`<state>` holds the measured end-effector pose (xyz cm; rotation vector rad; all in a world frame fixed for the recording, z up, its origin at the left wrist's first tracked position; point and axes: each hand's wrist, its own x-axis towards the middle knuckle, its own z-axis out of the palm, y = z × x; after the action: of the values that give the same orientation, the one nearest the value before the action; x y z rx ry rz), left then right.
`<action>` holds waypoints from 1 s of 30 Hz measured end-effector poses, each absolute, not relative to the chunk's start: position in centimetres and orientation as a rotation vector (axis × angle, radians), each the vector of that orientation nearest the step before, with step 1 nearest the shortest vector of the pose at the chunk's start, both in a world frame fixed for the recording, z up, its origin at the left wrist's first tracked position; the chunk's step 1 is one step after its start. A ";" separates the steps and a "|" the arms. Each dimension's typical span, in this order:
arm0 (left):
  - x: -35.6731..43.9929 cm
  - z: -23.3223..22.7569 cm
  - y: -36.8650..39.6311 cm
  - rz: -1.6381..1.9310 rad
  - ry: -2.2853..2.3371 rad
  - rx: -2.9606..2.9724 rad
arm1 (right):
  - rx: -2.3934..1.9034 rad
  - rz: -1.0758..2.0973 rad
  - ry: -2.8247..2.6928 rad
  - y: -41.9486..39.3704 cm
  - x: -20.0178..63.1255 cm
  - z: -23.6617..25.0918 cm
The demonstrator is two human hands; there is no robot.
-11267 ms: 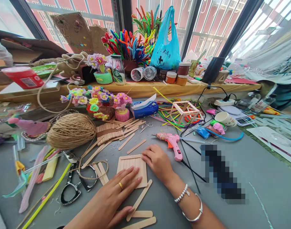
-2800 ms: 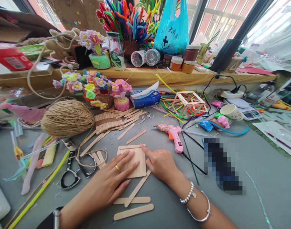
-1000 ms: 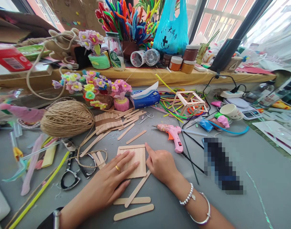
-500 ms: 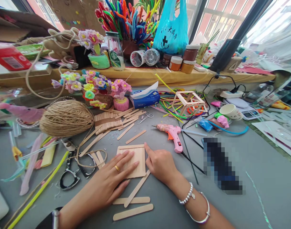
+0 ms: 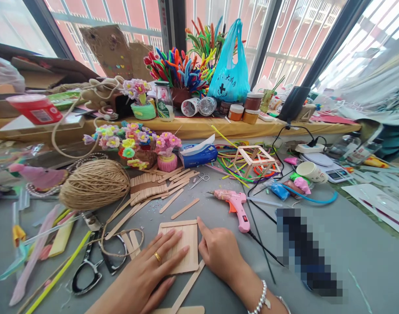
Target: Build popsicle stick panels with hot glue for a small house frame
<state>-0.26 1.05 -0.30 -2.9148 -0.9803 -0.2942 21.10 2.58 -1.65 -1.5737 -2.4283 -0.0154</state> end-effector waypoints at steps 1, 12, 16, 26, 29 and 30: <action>-0.3 -0.3 1.1 -0.301 -0.976 -2.911 | -1.575 -0.016 -2.419 2.6 21.1 -1.7; -0.4 -0.3 1.4 -0.220 -0.913 -2.865 | -1.560 -0.018 -2.434 2.7 21.0 -1.8; -0.4 -0.4 1.4 -0.217 -0.928 -2.878 | -1.562 -0.019 -2.436 2.9 21.0 -1.7; -0.3 -0.5 1.4 -0.206 -0.939 -2.903 | -1.560 -0.008 -2.444 2.9 21.0 -1.6; -0.4 -0.4 1.5 -0.210 -0.940 -2.902 | -1.564 -0.003 -2.449 2.9 21.0 -1.6; -0.4 -0.4 1.5 -0.211 -0.943 -2.901 | -1.564 -0.001 -2.453 2.8 21.0 -1.6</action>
<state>-0.37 1.47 -0.43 -2.9009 -0.9427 -0.2111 21.00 2.84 -1.58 -1.5642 -2.4528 -0.0008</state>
